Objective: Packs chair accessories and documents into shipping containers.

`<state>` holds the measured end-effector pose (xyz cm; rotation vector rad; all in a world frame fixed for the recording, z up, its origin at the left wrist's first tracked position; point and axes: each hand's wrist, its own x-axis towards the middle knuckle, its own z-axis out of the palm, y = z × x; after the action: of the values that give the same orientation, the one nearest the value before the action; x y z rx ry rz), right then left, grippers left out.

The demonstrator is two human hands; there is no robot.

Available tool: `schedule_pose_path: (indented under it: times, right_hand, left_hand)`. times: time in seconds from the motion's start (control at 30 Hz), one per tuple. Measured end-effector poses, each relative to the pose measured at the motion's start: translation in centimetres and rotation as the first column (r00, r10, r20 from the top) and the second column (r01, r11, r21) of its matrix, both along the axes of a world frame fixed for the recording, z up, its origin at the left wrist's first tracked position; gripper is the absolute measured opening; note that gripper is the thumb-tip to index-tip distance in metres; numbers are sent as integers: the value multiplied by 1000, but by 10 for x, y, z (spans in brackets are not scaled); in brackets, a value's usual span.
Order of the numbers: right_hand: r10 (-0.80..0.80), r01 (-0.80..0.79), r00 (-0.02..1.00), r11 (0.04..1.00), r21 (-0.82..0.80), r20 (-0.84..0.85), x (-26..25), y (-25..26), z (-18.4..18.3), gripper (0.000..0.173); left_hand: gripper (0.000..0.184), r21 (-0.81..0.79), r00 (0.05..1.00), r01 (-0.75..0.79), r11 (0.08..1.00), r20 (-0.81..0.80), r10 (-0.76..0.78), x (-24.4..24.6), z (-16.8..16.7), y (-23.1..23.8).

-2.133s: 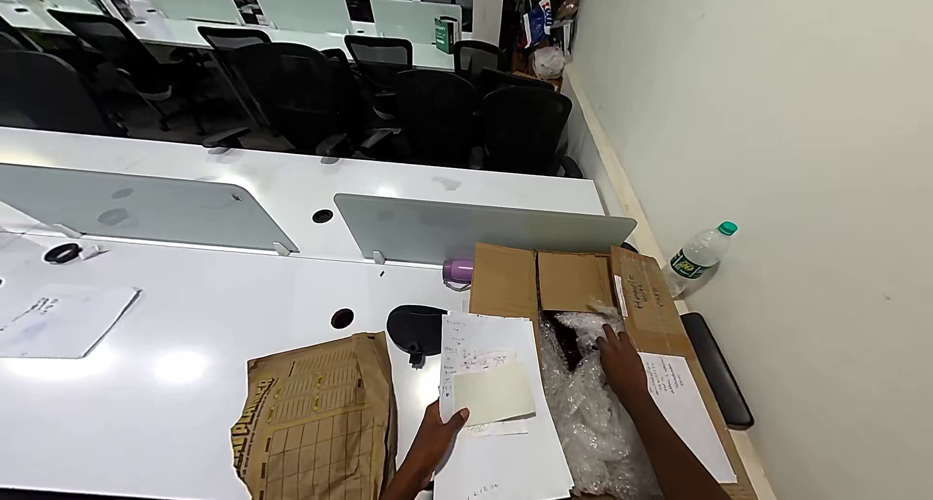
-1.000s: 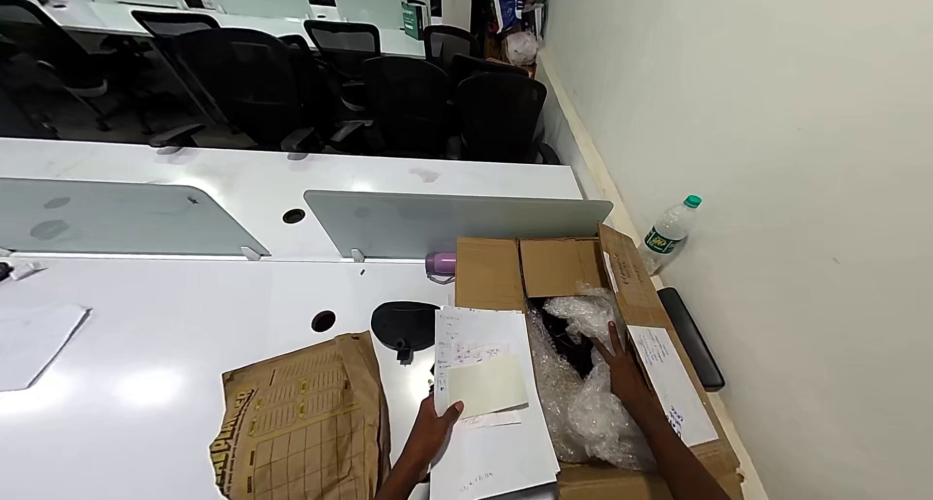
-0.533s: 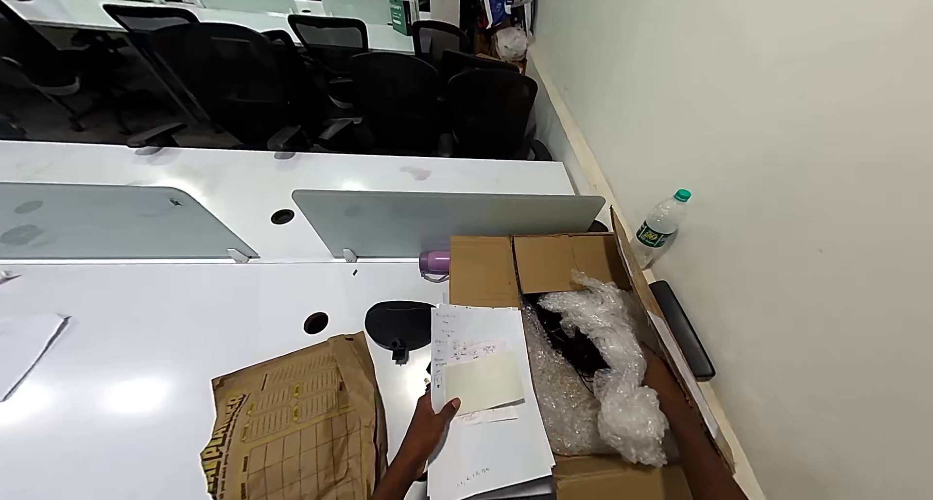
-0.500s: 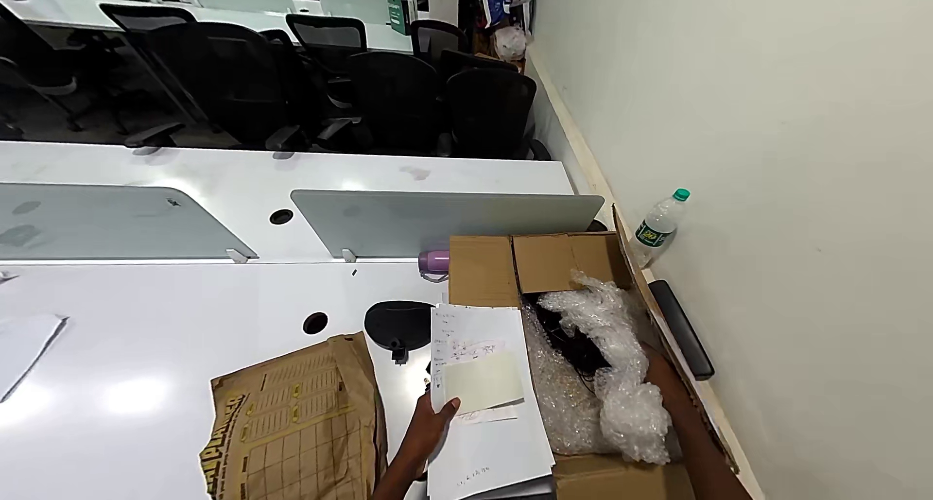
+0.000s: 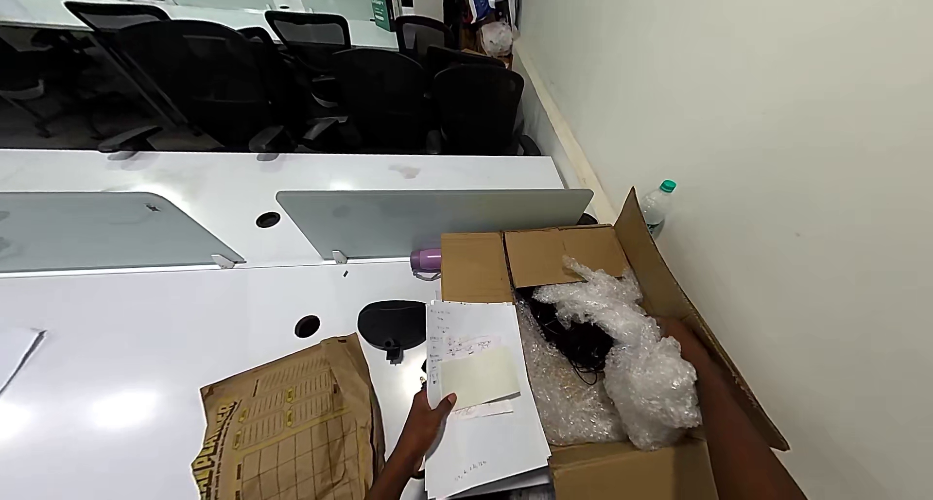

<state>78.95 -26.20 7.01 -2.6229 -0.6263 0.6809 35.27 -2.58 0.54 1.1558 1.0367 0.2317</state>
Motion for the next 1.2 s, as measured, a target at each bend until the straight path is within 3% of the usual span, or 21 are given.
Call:
schedule_pose_path:
  times: [0.2,0.47,0.57,0.63,0.7,0.87,1.03,1.2]
  right_hand:
    - [148,-147,989,989,29,-21,25,-13,0,26]
    - [60,-52,995,994,95,-83,41,-20,-24,27]
    - [-4,7,996,999,31,-84,15,-5,-20,32]
    - [67,-67,998,998,-17,-16,-4,2,-24,40]
    - [110,-110,992,994,-2,56,-25,5,-41,55]
    - [-42,38,993,999,39,110,-93,22,-84,65]
    - [77,-58,975,993,-98,209,-133,41,-120,68]
    - [102,-104,994,990,96,27,-133,21,-129,69]
  left_hand:
    - [42,12,1000,11,1000,22,-11,-1,1,0]
    - [41,26,1000,21,999,15,-22,-2,2,1]
    - [42,19,1000,21,1000,4,-21,-1,3,0]
    - [43,16,1000,17,1000,0,-17,0,2,0]
    - [44,11,1000,13,1000,-3,-13,3,0,0]
    - [44,-5,1000,14,1000,4,-14,13,2,-6]
    - [42,19,999,46,999,15,-46,23,2,-11]
    - [44,20,998,56,998,1,-56,25,-1,-9]
